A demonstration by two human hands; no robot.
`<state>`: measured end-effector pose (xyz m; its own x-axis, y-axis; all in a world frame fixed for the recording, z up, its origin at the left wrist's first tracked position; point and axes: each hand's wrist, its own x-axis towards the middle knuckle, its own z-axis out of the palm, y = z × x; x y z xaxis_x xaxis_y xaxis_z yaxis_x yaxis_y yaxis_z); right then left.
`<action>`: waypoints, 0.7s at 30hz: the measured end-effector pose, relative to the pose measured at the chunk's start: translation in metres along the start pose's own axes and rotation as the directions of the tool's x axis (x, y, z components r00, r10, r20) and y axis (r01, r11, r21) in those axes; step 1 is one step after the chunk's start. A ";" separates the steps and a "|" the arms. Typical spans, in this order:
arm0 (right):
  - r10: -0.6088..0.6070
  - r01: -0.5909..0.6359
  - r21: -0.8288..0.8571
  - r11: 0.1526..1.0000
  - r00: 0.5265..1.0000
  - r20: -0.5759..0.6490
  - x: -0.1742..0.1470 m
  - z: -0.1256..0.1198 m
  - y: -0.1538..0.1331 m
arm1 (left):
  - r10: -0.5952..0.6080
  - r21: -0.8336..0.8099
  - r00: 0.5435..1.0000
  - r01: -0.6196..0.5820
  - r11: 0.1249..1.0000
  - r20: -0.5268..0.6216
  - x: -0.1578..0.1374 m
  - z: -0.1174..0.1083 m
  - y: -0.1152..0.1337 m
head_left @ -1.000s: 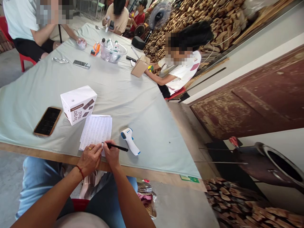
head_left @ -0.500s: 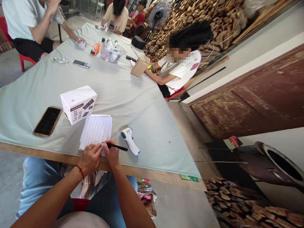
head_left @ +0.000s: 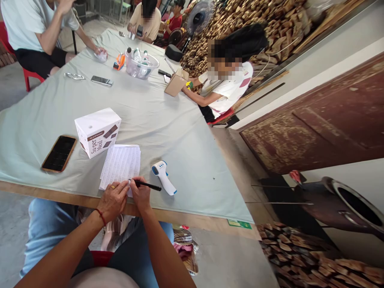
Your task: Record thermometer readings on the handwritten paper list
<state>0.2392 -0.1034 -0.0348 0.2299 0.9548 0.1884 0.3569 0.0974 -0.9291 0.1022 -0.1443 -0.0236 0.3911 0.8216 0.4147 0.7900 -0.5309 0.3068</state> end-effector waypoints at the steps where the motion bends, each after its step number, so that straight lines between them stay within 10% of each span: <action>1: 0.000 0.000 0.003 1.000 1.000 0.004 0.000 0.000 0.000 | -0.001 0.002 1.000 0.001 1.000 0.002 0.000 0.000 0.000; 21: 0.011 -0.011 0.005 1.000 1.000 0.016 0.000 -0.001 0.001 | -0.006 -0.003 1.000 0.006 1.000 0.007 0.001 0.001 0.000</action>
<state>0.2403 -0.1031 -0.0354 0.2197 0.9601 0.1728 0.3500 0.0878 -0.9326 0.1026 -0.1435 -0.0238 0.3891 0.8263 0.4071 0.7910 -0.5262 0.3120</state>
